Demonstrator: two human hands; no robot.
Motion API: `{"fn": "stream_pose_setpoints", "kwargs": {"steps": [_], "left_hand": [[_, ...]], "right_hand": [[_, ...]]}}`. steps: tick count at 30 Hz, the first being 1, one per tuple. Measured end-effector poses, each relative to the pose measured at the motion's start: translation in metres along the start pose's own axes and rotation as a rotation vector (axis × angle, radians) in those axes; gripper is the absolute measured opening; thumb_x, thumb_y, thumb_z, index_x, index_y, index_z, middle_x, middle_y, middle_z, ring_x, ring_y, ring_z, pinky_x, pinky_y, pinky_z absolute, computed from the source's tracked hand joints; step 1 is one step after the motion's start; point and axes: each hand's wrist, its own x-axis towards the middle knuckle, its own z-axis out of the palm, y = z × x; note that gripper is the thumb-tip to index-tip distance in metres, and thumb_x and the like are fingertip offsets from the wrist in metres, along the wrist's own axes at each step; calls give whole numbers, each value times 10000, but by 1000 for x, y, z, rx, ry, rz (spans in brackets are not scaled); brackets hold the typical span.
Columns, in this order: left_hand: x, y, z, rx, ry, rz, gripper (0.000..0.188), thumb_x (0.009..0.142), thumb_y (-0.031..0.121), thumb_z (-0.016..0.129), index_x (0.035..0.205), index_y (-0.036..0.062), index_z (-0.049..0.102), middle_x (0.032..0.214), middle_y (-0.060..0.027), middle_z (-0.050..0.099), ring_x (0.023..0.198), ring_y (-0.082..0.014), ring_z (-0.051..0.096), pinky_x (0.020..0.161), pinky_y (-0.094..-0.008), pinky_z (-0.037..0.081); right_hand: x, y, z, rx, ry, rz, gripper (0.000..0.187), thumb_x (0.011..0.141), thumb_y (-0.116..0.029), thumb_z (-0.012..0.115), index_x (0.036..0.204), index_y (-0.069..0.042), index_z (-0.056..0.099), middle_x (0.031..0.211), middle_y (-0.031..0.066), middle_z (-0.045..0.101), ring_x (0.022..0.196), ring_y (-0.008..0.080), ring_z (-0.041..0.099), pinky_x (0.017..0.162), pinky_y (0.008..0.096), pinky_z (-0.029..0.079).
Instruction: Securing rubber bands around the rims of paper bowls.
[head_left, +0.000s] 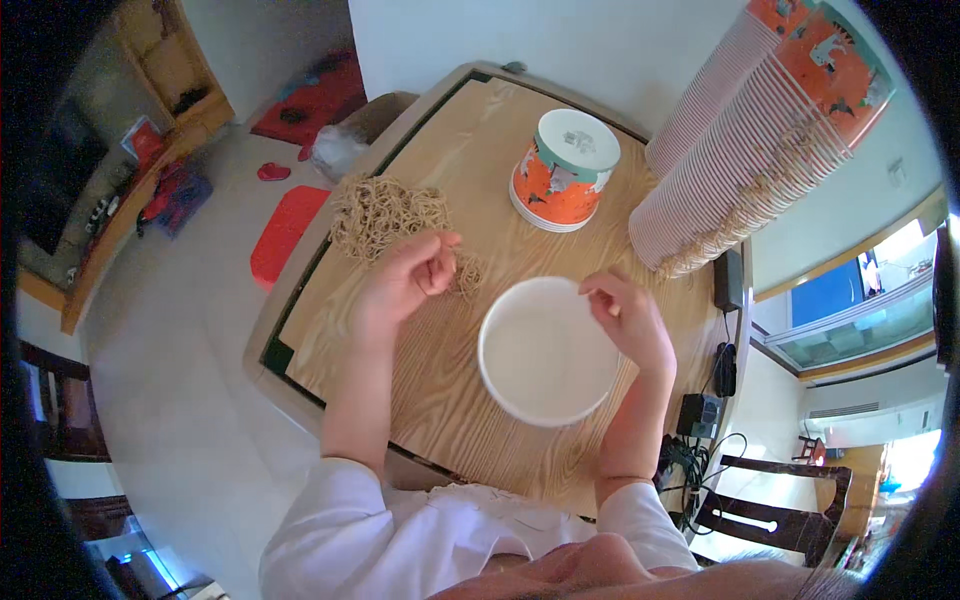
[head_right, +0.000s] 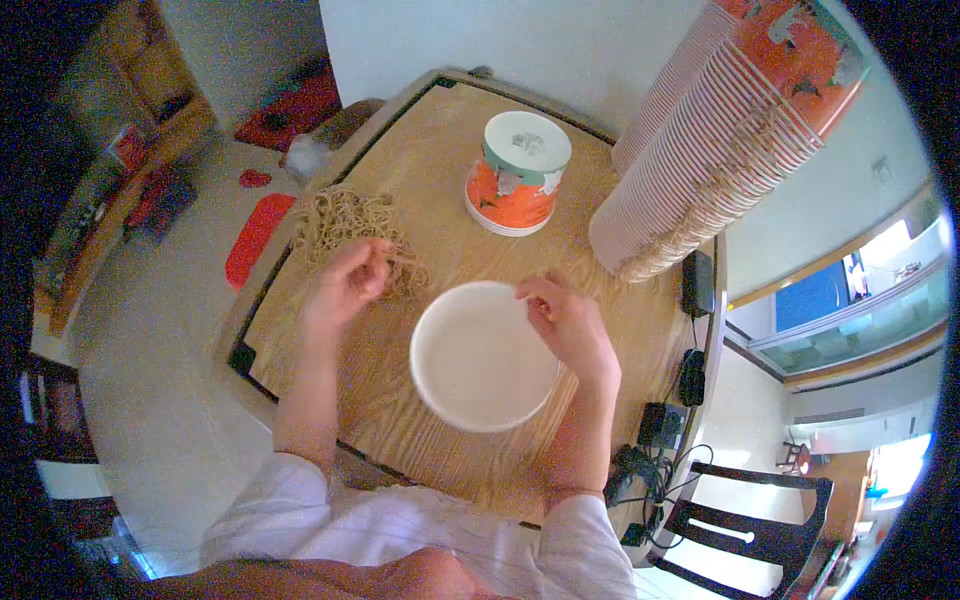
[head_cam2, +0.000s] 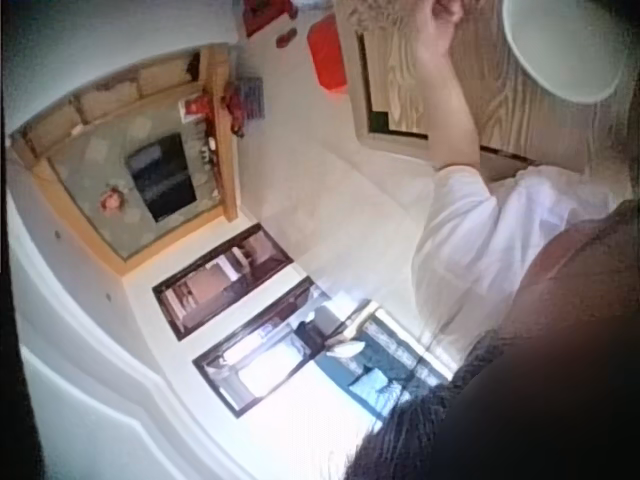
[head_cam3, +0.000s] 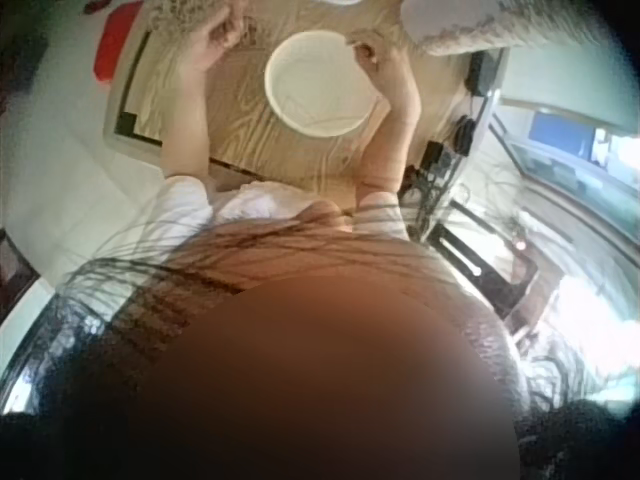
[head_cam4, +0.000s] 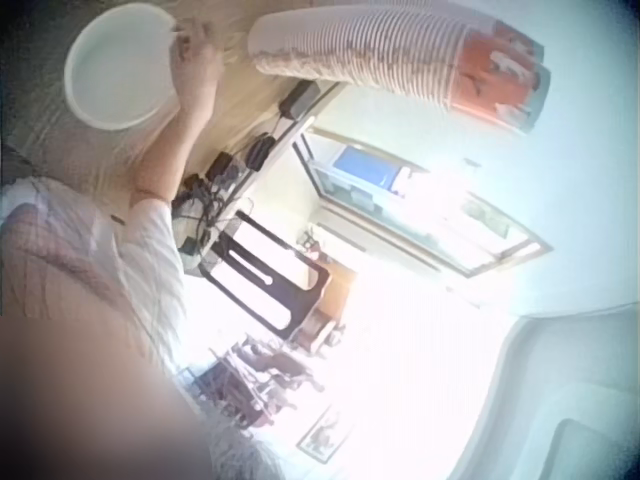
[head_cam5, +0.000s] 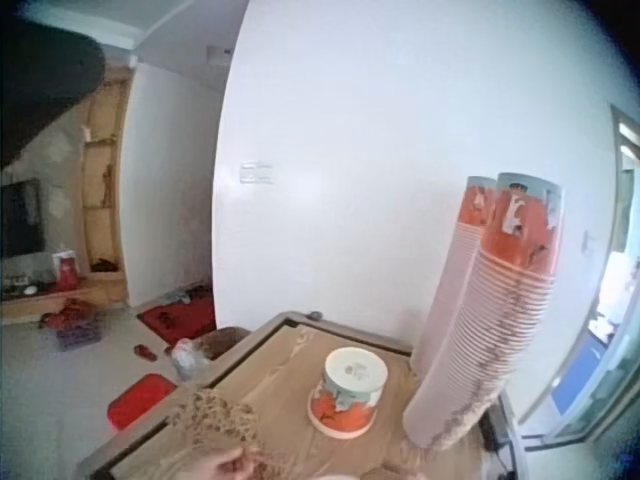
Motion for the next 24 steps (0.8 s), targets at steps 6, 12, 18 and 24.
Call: {"fn": "stream_pose_setpoints", "kwargs": {"steps": [6,12,18,24], "left_hand": [[-33,45,54,-54,-204,84,315,874,13,460,1168,-59,546,1018,-212,637,831,-216,631,698,-300,512],[-73,62,111,425,-90,154,263,832,-70,516,1064,-25,632,968,-180,662,882,-242,659,702,-301,526],[-83,46,142,807,7,142,100,807,94,661,848,5,681,746,-54,668,649,-93,607,621,-234,493],[-84,31,133,1090,53,349,129,787,120,674,802,-7,653,701,-106,648,613,-128,609,583,-257,473]], "right_hand": [[-35,-13,0,-200,-31,98,97,798,-41,579,880,-34,631,792,122,580,676,247,578,634,321,466],[-89,-82,16,-175,-274,-29,140,836,-152,618,932,-50,634,766,131,625,672,264,621,618,328,486],[-77,-114,14,221,139,-60,124,799,-40,654,909,-3,609,795,63,630,750,140,614,688,284,502],[-44,-106,39,356,49,-33,229,776,-1,663,991,3,584,927,51,629,809,132,609,768,270,488]]}}
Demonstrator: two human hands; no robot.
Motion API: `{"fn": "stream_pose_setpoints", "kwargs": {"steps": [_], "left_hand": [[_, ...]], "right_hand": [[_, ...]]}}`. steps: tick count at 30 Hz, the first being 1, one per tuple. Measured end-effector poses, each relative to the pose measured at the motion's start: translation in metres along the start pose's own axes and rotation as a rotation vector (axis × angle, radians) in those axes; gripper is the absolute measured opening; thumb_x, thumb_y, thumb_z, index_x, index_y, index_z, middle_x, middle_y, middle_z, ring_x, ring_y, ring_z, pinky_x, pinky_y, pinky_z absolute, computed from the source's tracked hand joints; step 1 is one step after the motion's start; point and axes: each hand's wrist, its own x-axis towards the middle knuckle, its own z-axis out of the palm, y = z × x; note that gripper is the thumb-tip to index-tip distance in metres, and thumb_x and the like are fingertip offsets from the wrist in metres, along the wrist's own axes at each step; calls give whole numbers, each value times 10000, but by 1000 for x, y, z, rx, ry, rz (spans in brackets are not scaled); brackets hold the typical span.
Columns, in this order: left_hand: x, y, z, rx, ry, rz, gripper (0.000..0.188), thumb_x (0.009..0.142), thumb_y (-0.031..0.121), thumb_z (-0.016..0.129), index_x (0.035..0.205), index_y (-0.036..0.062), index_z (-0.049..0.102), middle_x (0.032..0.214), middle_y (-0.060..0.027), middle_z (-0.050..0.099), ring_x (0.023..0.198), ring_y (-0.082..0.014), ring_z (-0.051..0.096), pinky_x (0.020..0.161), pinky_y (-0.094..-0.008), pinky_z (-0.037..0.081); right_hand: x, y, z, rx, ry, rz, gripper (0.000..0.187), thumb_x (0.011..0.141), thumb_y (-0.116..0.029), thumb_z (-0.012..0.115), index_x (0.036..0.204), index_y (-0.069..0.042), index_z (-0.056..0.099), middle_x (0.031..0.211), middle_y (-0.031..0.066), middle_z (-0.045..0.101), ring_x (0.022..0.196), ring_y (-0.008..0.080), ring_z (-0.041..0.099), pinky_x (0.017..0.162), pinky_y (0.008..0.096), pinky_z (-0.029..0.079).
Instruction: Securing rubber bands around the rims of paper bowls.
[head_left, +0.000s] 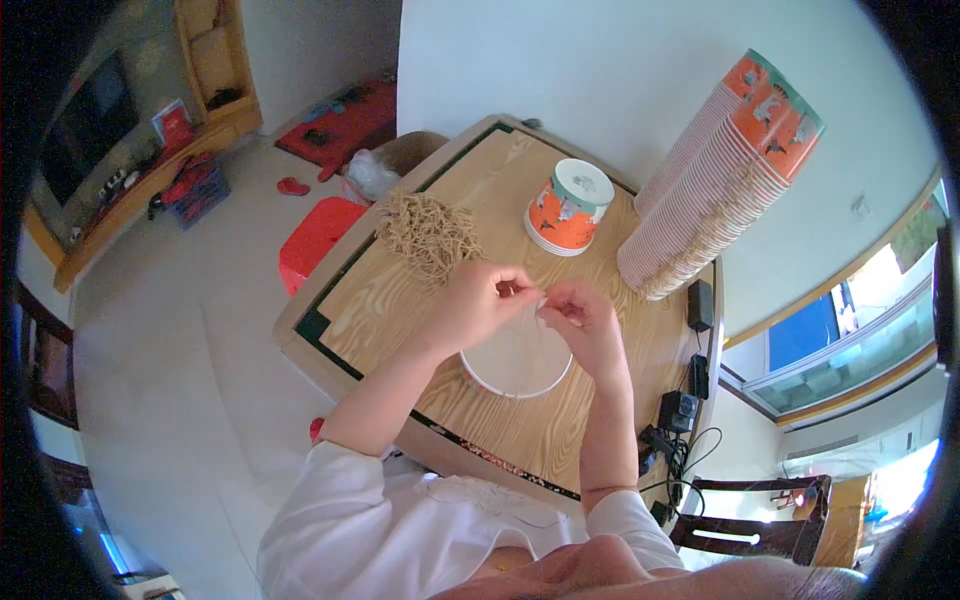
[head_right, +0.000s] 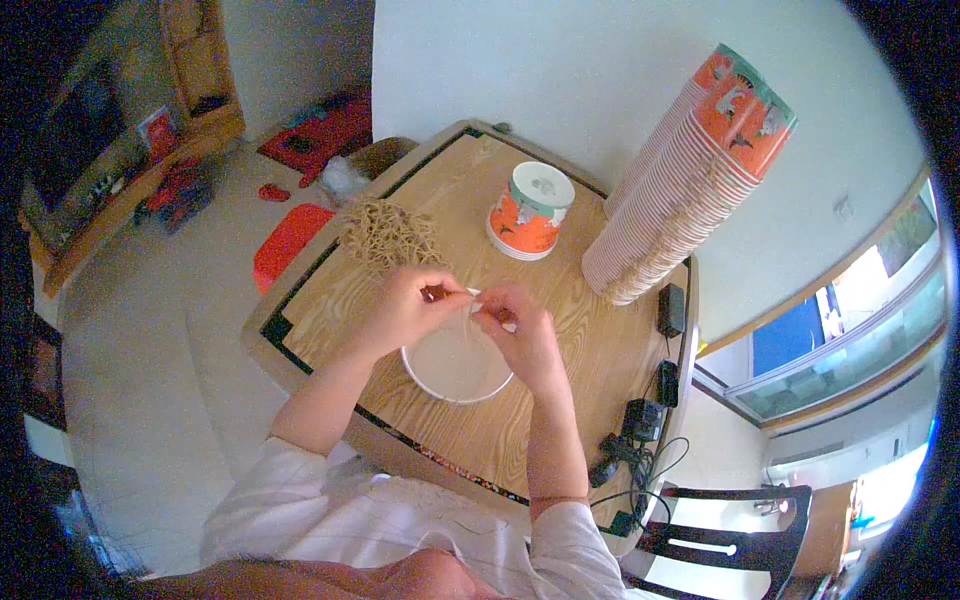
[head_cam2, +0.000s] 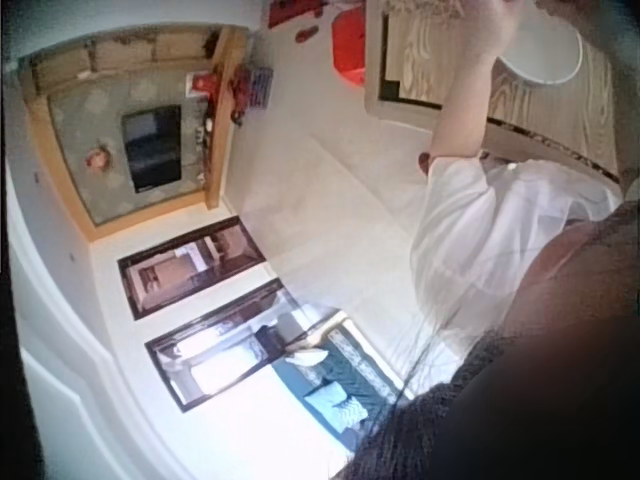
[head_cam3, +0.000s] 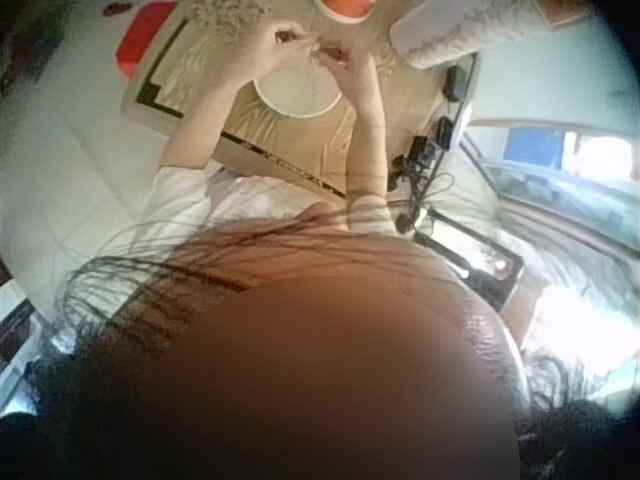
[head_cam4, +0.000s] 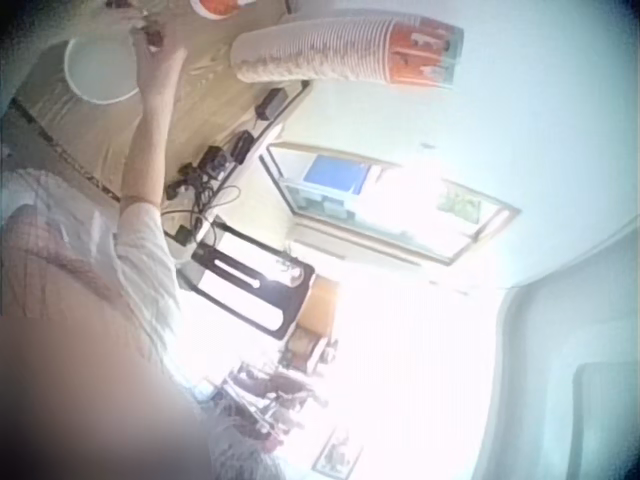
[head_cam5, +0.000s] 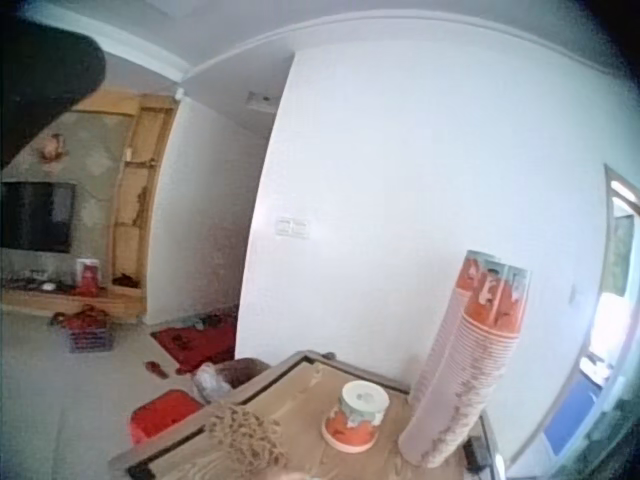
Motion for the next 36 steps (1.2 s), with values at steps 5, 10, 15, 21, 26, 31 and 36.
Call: {"fn": "stream_pose_setpoints", "kwargs": {"steps": [5,10,15,21,26,31,36], "left_hand": [[-8,-6,-7,87,9,-85,147,773,143,676,792,-1,650,690,-108,648,617,-170,623,584,-299,475],[-12,-8,9,127,-55,-41,153,755,157,678,790,10,656,725,-138,652,646,-250,635,602,-337,481],[-17,-20,4,199,-92,-109,160,744,168,685,760,14,647,704,-125,648,637,-249,635,594,-338,478],[-19,-26,2,312,-144,-196,161,725,176,699,723,23,647,780,-146,655,694,-264,637,621,-347,482],[-18,-51,12,604,4,122,261,715,216,737,896,48,655,967,-114,640,831,-231,619,676,-329,487],[11,-41,29,43,-165,-45,449,702,178,746,1114,90,592,946,-101,643,875,-213,626,769,-345,499],[19,-61,30,-399,-232,-397,223,752,17,680,948,-22,581,746,-111,641,611,-153,630,549,-255,508]], "right_hand": [[1,1,-1,-182,-22,-137,257,769,-26,672,1015,-19,595,882,47,638,789,128,606,727,271,485],[0,8,5,-92,-107,-57,165,775,-64,673,927,-11,636,807,59,656,753,124,601,687,275,484],[-10,29,-13,-93,-145,2,156,775,-72,675,915,-13,637,813,56,659,751,129,606,697,275,488],[-13,35,-10,-76,-84,-84,69,787,-34,641,846,-4,625,856,54,653,766,135,617,698,267,492],[-2,36,-14,-184,-90,-50,134,789,-9,628,922,-17,624,875,80,649,770,166,630,720,285,508],[11,21,0,-263,-115,-116,181,785,7,624,965,-17,619,872,101,653,786,182,642,730,296,514],[19,23,-5,-267,-77,-60,97,790,13,623,887,8,626,857,80,660,782,138,633,713,272,506]]}}
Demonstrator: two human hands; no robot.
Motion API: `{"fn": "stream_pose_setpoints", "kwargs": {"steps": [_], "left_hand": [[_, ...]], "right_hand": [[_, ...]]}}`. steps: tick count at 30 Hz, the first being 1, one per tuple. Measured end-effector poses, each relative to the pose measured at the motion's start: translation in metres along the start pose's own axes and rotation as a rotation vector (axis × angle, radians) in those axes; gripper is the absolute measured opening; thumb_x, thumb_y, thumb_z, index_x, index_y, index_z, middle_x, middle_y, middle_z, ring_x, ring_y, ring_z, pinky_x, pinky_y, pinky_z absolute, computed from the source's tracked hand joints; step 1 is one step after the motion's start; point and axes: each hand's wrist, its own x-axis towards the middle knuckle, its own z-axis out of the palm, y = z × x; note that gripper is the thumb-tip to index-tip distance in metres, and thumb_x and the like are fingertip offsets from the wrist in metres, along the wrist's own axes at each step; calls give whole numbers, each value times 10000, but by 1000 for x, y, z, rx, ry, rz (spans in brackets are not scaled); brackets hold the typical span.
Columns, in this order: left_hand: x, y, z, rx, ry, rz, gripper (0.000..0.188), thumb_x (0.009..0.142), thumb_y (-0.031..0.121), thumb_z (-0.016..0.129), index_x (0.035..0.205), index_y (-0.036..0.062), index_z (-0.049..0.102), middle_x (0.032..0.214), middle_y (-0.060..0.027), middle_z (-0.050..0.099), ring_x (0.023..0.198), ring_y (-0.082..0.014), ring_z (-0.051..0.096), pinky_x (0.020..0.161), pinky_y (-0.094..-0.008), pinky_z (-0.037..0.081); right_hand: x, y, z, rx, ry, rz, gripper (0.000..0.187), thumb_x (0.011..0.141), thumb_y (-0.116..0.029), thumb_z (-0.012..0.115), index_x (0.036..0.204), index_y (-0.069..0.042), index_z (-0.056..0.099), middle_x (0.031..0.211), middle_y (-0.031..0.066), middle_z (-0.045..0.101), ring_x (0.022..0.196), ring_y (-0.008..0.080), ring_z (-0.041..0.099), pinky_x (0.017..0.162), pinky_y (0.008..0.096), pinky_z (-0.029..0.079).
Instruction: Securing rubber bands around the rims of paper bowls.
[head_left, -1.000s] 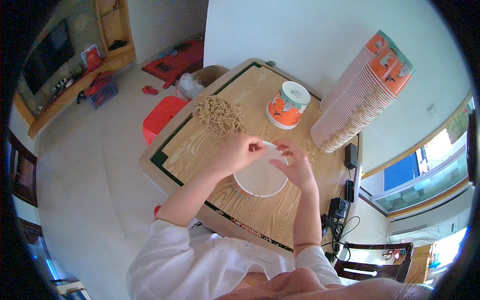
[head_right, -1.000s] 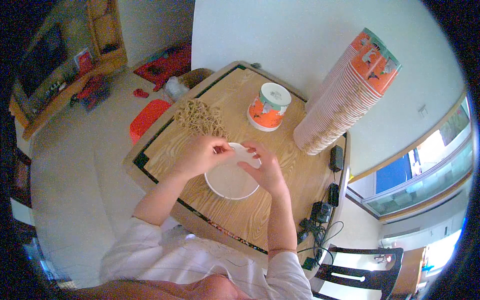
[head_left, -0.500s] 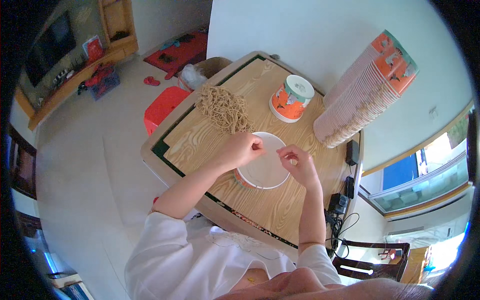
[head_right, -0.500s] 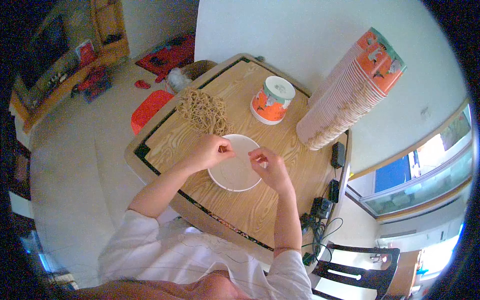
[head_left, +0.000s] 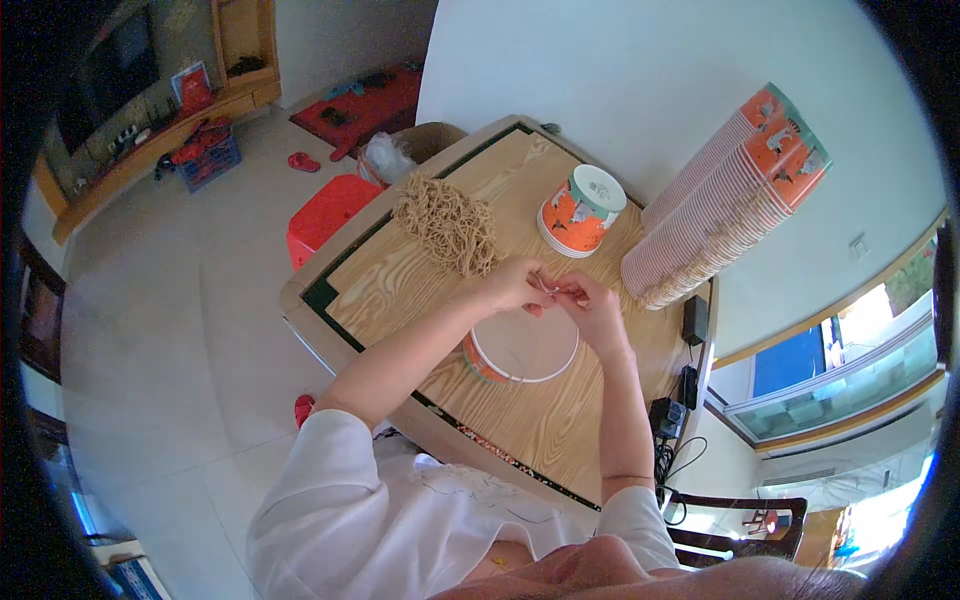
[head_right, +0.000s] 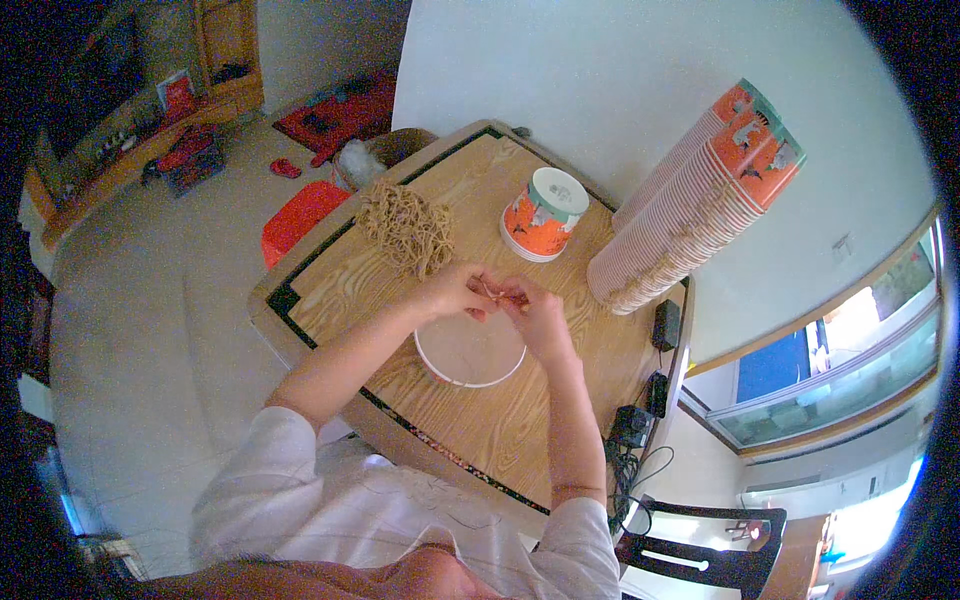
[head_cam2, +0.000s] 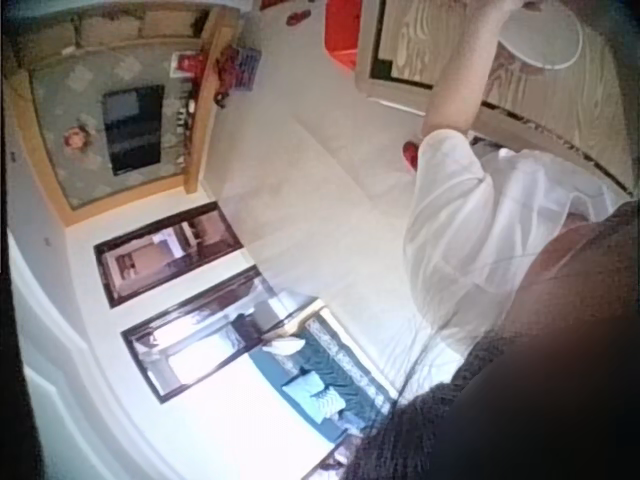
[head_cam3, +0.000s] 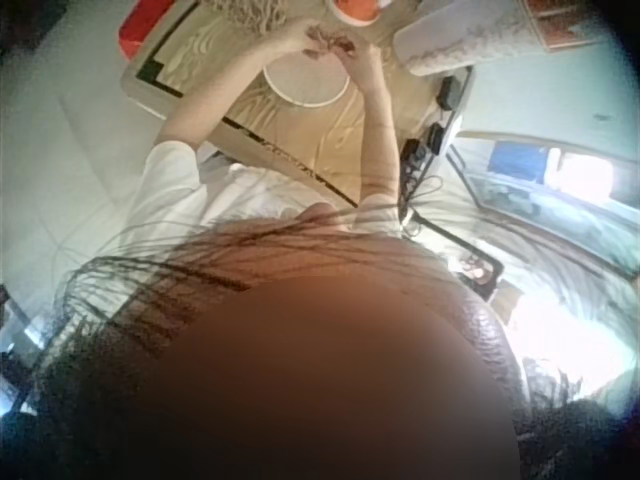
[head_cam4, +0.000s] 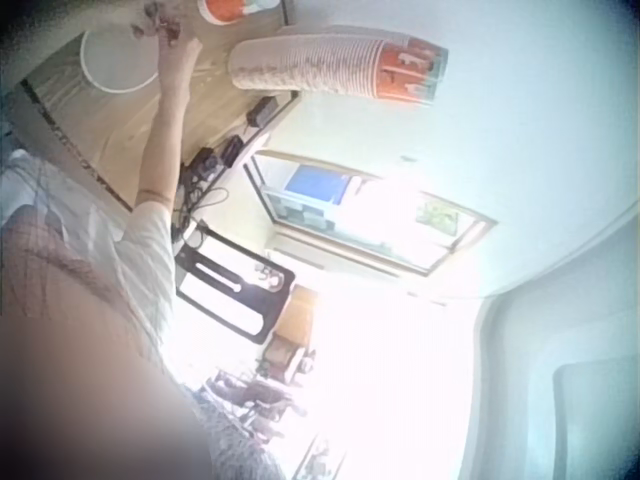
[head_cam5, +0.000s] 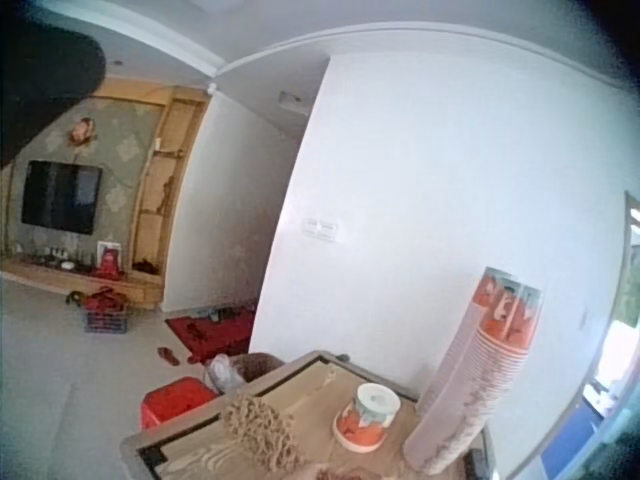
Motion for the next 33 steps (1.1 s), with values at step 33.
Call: {"fn": "stream_pose_setpoints", "kwargs": {"steps": [33], "left_hand": [[12,-28,-14,1095,445,158,149,724,163,633,702,16,648,710,-198,629,719,-351,634,661,-447,498]], "right_hand": [[0,24,23,-310,-104,119,314,763,-108,560,1074,-76,530,740,169,621,729,344,623,653,426,485]]}}
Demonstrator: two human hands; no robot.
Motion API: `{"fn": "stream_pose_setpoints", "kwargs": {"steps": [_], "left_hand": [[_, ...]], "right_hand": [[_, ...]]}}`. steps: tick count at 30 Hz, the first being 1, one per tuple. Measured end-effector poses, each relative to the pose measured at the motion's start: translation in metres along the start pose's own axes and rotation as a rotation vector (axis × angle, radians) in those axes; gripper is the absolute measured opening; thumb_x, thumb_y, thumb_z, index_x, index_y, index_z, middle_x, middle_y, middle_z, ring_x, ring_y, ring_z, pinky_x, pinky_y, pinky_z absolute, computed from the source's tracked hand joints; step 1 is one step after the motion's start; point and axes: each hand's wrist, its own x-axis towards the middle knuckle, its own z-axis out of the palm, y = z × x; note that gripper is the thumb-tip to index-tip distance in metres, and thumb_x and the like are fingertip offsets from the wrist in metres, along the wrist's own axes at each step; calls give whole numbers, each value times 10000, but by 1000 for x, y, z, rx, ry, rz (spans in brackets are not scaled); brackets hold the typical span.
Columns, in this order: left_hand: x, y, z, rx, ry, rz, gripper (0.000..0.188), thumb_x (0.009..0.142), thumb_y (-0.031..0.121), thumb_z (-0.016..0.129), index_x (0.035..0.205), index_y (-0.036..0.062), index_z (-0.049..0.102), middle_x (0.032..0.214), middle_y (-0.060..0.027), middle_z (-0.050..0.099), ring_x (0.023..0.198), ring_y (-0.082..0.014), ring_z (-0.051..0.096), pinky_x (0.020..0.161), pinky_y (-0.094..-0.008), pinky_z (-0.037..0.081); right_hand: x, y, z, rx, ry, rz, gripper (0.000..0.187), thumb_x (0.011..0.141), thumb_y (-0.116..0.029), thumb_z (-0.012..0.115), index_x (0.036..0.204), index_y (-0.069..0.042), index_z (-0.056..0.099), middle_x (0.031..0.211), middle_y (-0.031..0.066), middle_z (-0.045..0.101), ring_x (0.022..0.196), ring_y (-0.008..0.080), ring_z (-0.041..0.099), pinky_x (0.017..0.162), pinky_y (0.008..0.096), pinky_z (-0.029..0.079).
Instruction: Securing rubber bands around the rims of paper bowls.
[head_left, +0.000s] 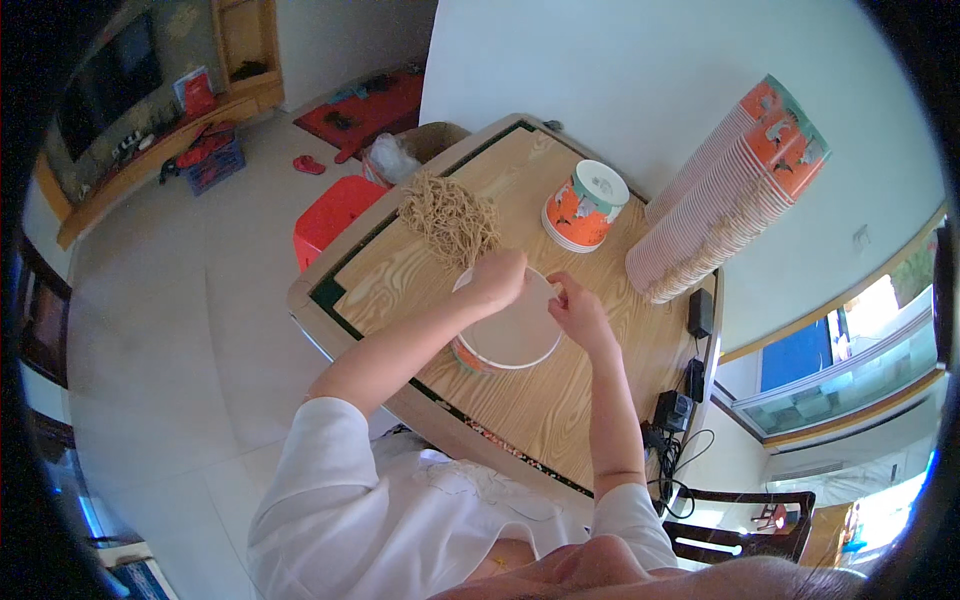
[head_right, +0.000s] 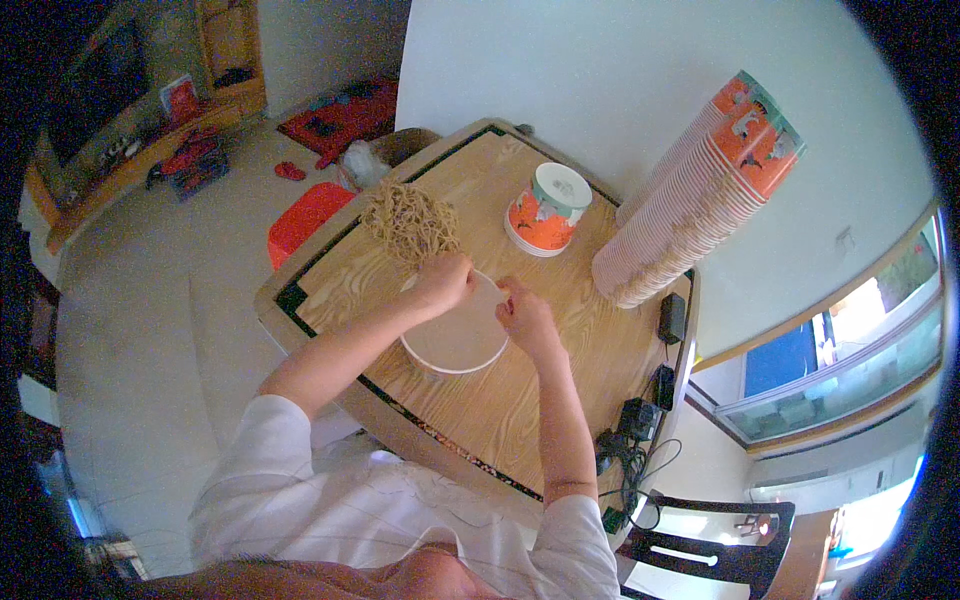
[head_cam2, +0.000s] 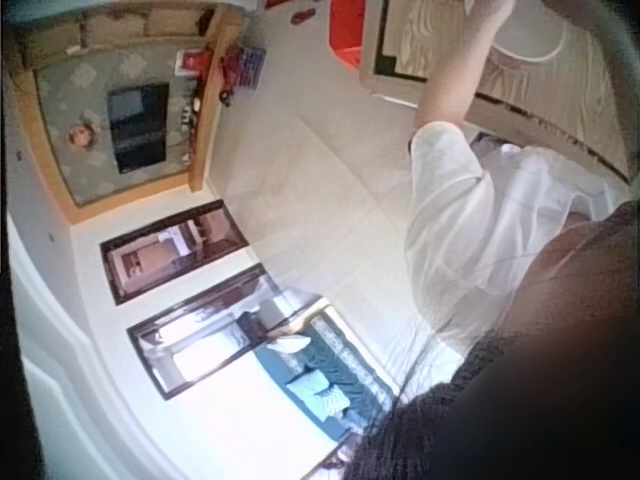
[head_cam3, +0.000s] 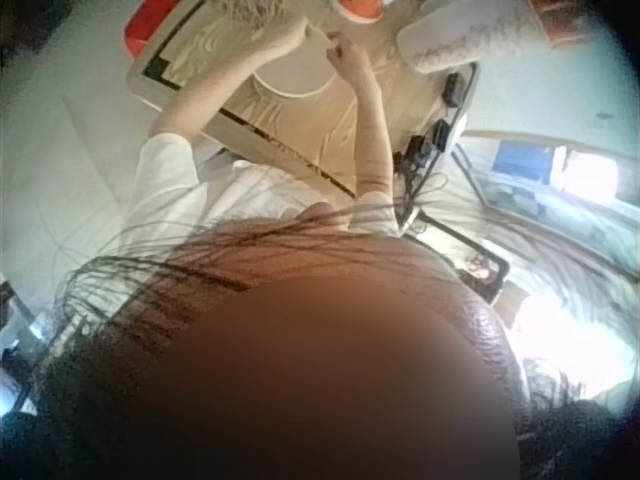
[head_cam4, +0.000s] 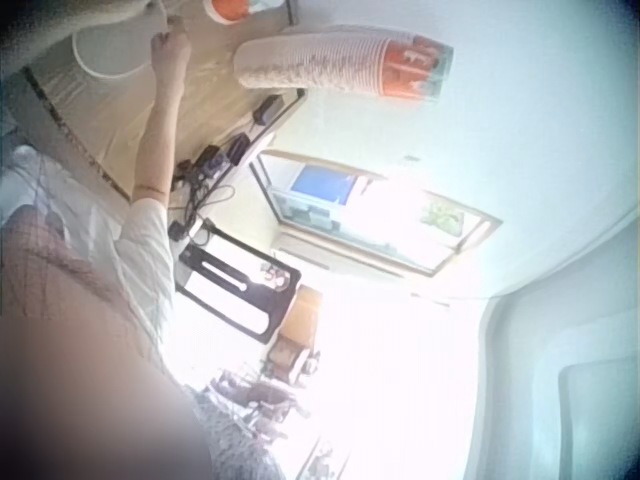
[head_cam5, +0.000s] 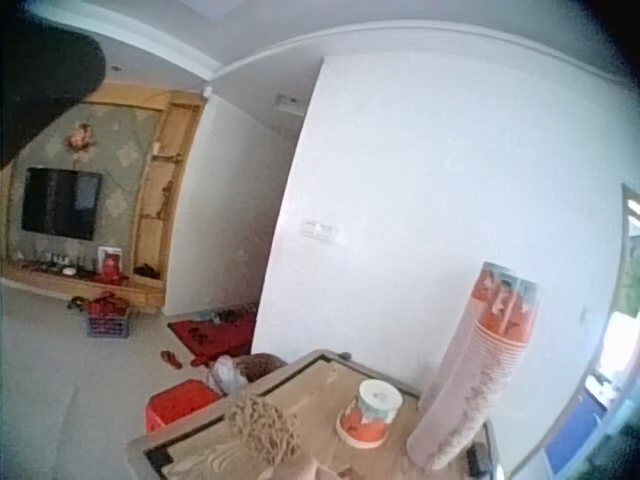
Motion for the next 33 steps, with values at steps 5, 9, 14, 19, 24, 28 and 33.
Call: {"fn": "stream_pose_setpoints", "kwargs": {"steps": [5,9,14,19,24,28,33], "left_hand": [[-2,-2,1,21,23,4,157,719,179,637,700,24,652,703,-194,628,707,-351,635,648,-454,497],[-5,0,1,21,12,-8,158,714,187,640,692,31,652,690,-189,630,689,-347,637,635,-453,497],[-7,1,-2,21,3,30,147,712,186,642,692,41,654,690,-180,632,688,-342,638,637,-448,498],[-10,6,-7,7,-19,32,132,709,181,648,712,49,653,715,-166,637,712,-330,638,649,-438,499],[-11,4,-8,-34,-45,16,123,711,185,653,710,62,655,719,-152,640,723,-324,637,660,-436,498],[-11,9,-6,-30,-46,44,121,712,180,651,712,60,664,714,-154,642,717,-328,635,663,-432,498],[-13,2,-19,-214,-99,15,144,752,192,656,764,50,679,708,-122,655,640,-254,631,613,-381,493]], "right_hand": [[-5,-7,6,17,-10,-27,343,770,-117,545,1108,-65,514,762,186,630,755,349,627,671,435,484],[-10,-7,12,40,36,-27,336,763,-87,562,1092,-39,520,674,150,577,655,290,599,625,386,461],[-13,-9,5,66,-35,-12,374,776,-128,556,1138,-70,480,743,178,623,741,346,625,674,422,484],[-12,-8,5,99,-47,18,376,775,-136,560,1137,-70,483,726,169,614,727,340,625,667,419,482],[-4,4,10,304,-110,78,233,857,-173,547,1063,-63,547,694,120,617,654,222,620,637,342,483],[14,39,18,432,-100,53,203,881,-168,547,1048,-55,571,756,100,624,690,189,611,656,317,489],[10,-11,6,354,183,-312,277,787,-28,645,1058,-33,588,959,107,622,848,200,611,743,328,506]]}}
